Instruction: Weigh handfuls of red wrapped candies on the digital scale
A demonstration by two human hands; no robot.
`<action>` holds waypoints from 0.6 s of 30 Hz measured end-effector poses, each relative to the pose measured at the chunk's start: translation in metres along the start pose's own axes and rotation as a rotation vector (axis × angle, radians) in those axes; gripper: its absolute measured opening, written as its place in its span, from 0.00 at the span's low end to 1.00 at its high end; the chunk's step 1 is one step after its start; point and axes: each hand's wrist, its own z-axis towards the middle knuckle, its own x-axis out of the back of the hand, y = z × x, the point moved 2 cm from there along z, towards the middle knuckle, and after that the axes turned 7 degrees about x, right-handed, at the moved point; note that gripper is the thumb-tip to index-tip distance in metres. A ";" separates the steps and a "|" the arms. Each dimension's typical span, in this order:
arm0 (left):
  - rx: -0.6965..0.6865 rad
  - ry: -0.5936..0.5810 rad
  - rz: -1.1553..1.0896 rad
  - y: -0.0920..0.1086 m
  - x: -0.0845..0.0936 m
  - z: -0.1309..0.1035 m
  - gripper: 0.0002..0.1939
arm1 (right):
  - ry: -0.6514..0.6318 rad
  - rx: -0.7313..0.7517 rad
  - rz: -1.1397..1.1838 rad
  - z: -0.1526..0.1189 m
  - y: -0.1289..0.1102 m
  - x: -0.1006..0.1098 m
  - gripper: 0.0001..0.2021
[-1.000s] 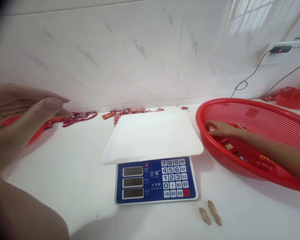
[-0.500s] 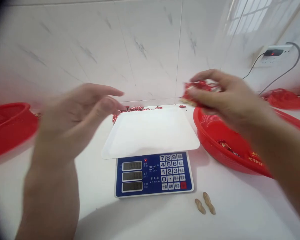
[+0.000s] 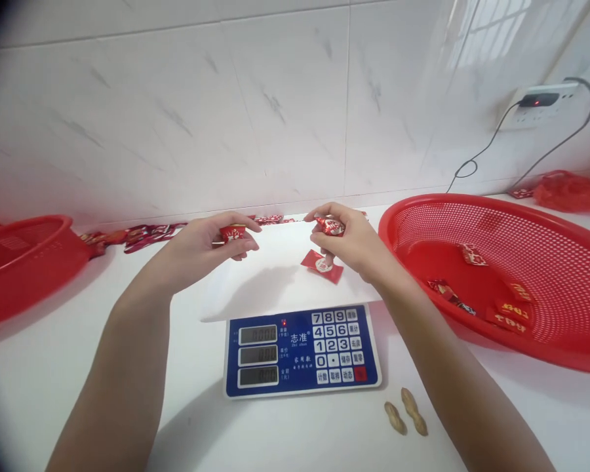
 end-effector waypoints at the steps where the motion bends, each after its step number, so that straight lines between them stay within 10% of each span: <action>1: 0.011 0.004 0.019 -0.002 0.002 0.001 0.12 | -0.001 -0.002 -0.010 0.001 0.001 0.001 0.11; 8: -0.056 -0.012 -0.043 -0.001 0.004 0.001 0.15 | 0.051 0.025 -0.346 -0.002 -0.008 0.022 0.17; 18: -0.006 -0.088 -0.045 0.001 -0.014 0.000 0.16 | -0.300 -0.157 -0.822 0.001 0.014 0.014 0.17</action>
